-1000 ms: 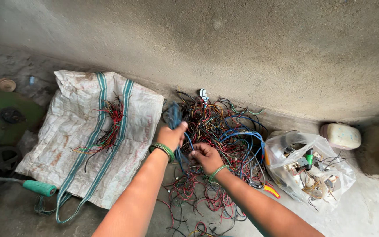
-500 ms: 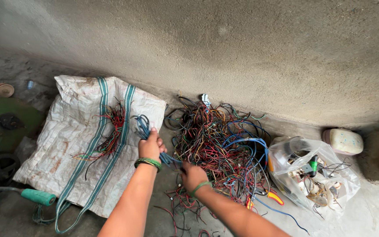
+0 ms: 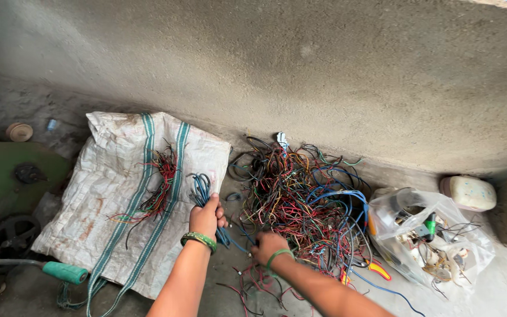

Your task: The person sorts blue wires from a pile of mixed scrap wires by hand, untangling and gathering them into a bundle.

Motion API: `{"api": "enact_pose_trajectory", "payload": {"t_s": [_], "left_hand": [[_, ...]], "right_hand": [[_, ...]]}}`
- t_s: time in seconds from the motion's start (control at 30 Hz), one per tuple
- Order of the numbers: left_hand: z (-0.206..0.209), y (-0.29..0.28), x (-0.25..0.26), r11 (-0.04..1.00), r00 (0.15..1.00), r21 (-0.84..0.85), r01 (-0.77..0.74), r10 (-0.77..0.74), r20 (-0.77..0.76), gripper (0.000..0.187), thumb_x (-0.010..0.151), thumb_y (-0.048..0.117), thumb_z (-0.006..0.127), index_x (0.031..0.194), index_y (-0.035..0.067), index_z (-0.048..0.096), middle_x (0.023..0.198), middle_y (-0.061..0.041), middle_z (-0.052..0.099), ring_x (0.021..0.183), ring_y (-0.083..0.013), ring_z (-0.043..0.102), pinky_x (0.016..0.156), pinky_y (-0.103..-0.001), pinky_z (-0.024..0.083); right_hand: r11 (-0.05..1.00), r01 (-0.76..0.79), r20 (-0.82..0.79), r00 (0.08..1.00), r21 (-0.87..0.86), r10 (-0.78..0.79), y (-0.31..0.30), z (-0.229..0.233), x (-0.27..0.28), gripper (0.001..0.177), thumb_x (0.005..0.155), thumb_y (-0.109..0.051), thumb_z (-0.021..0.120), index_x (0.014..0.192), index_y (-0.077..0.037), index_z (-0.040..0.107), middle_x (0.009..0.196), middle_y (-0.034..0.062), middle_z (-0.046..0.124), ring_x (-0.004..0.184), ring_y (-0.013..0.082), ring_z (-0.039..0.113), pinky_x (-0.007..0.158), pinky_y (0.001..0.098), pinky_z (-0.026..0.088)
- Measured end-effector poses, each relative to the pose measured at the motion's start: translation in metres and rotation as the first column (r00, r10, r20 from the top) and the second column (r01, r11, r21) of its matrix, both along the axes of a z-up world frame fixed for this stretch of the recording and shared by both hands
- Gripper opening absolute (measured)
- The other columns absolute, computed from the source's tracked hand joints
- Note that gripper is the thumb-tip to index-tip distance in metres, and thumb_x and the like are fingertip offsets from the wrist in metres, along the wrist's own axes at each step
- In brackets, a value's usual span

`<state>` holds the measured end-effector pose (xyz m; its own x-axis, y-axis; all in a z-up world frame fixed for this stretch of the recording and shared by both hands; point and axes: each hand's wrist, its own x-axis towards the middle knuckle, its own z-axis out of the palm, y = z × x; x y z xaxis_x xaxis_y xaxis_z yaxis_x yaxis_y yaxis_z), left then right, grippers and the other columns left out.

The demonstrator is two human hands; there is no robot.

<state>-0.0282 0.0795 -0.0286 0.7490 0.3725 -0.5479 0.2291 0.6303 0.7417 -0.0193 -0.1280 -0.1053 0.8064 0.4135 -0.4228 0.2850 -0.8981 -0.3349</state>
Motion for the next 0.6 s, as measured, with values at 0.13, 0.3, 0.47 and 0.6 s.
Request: {"api": "enact_pose_trajectory", "payload": {"t_s": [0.13,0.3,0.47,0.6], "left_hand": [[-0.008,-0.015,-0.006,0.995,0.996,0.074,0.064,-0.059,-0.067,0.031,0.097,0.029,0.065,0.087,0.0,0.063,0.058,-0.003,0.051,0.042,-0.0163,0.045,0.045,-0.035,0.042],[-0.014,-0.044,0.0,0.936,0.968,0.288,0.202,-0.147,-0.203,0.033,0.097,0.032,0.063,0.101,0.002,0.076,0.063,-0.005,0.059,0.045,-0.0158,0.053,0.046,-0.033,0.044],[-0.011,-0.079,0.012,0.932,0.949,0.213,0.293,-0.311,0.058,0.03,0.096,0.023,0.064,0.104,-0.002,0.077,0.083,-0.002,0.075,0.069,-0.0128,0.068,0.063,-0.03,0.055],[0.009,-0.088,0.008,0.944,0.962,-0.194,0.269,-0.252,0.106,0.03,0.097,0.027,0.058,0.106,0.0,0.065,0.082,-0.011,0.075,0.076,-0.0236,0.074,0.071,-0.039,0.06]], "right_hand": [[0.935,0.088,-0.048,0.996,0.343,-0.077,-0.027,0.024,0.018,0.024,0.085,-0.024,0.073,0.104,-0.009,0.072,0.092,0.0171,0.074,0.09,0.0324,0.071,0.079,0.0418,0.056],[0.596,0.21,-0.295,0.954,0.775,0.048,-0.05,0.035,0.025,0.013,0.093,-0.012,0.073,0.097,-0.002,0.065,0.08,0.0046,0.062,0.075,0.0123,0.055,0.069,0.0322,0.05],[0.667,0.057,-0.129,0.99,0.743,0.059,-0.059,0.065,0.008,0.014,0.091,-0.009,0.073,0.099,-0.002,0.063,0.078,0.0011,0.061,0.073,0.0103,0.055,0.069,0.0298,0.052],[0.567,0.038,-0.092,0.994,0.823,0.066,-0.064,0.077,0.006,0.014,0.092,-0.007,0.067,0.103,-0.003,0.059,0.083,0.0068,0.06,0.077,0.0162,0.056,0.074,0.0337,0.051]]}}
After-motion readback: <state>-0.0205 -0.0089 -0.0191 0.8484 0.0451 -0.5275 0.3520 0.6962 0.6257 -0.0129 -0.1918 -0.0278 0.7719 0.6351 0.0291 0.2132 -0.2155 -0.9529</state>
